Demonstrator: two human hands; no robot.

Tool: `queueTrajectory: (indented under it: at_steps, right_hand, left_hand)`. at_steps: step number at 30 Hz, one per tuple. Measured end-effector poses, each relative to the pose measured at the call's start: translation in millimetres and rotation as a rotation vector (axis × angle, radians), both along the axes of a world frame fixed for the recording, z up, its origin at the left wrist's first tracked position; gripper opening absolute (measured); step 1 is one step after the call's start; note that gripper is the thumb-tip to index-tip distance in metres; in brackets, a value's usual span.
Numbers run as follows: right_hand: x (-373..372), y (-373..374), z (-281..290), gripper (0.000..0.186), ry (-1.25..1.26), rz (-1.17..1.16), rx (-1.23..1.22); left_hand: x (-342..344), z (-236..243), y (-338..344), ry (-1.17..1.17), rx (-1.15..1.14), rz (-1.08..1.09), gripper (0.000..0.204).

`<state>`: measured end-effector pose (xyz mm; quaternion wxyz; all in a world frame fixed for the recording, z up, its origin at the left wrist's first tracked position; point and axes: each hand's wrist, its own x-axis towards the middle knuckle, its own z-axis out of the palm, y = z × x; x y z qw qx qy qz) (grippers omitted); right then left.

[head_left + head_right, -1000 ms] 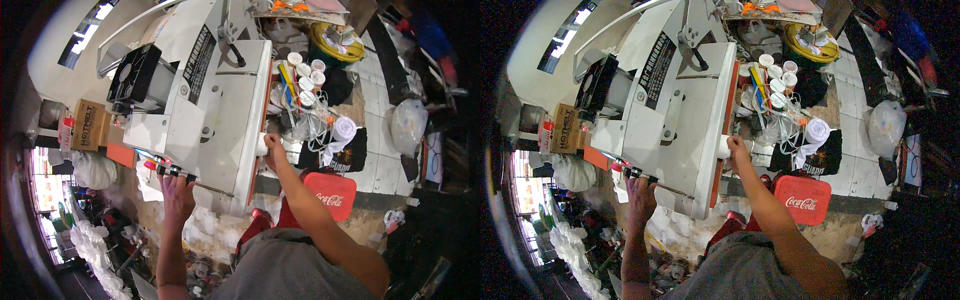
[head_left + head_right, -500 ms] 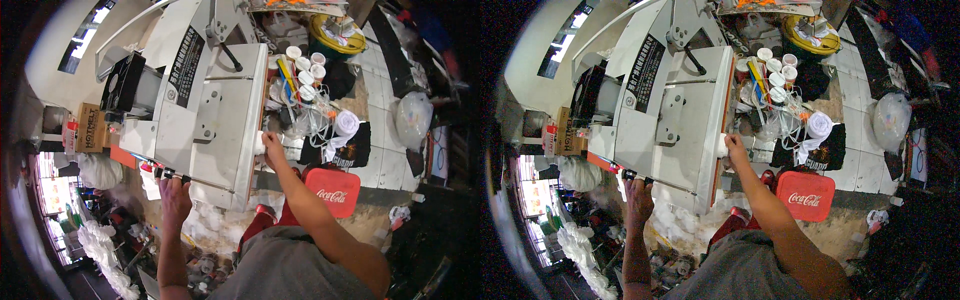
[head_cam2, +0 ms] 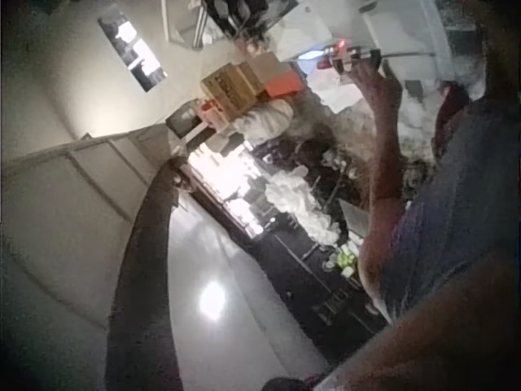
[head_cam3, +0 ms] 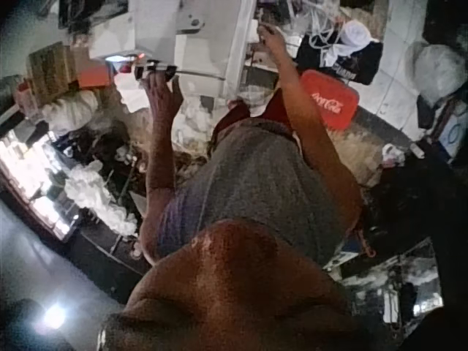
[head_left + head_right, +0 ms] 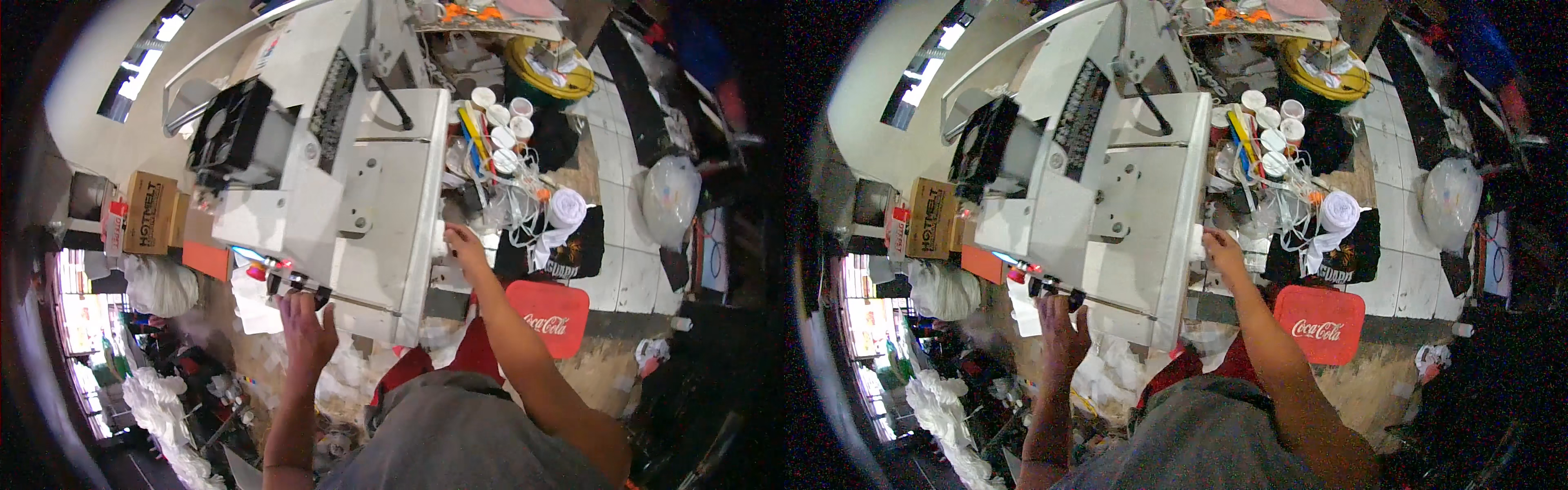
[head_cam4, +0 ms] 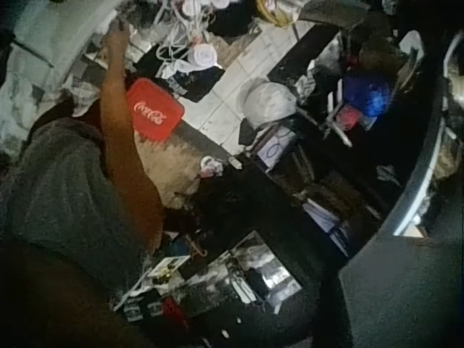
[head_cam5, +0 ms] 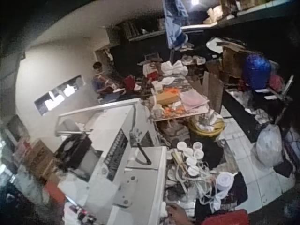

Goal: The person prepares and prints a white tote bag using a heat press machine. By hand, the person aligns the bag on the lower platen, folds it for alignment, rolls a design onto it, and operates the machine's controls to press the design onto the bag.

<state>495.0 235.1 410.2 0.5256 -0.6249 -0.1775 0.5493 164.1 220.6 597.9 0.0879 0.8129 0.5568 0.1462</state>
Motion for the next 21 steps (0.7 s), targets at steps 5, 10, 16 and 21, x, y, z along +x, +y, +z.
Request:
queueTrajectory:
  at_steps: [5, 10, 16, 21]
  right_hand:
    - [16, -33, -6, 0.034, -0.179, -0.092, 0.128]
    - [76, -158, -97, 0.030, -0.449, -0.309, 0.040]
    - [-54, -456, -180, 0.024, -0.970, -0.338, -0.564]
    - [-268, -543, -133, 0.023, -0.490, -0.408, -0.890]
  left_hand:
    - [-29, 0, -7, -0.326, -0.036, -0.144, 0.049]
    - [-89, -8, -41, -0.667, -0.271, -0.507, 0.042]
    - [-271, -152, -36, -0.633, -0.671, -0.513, 0.020]
    - [-422, -276, -24, -0.354, -0.816, -0.090, 0.026]
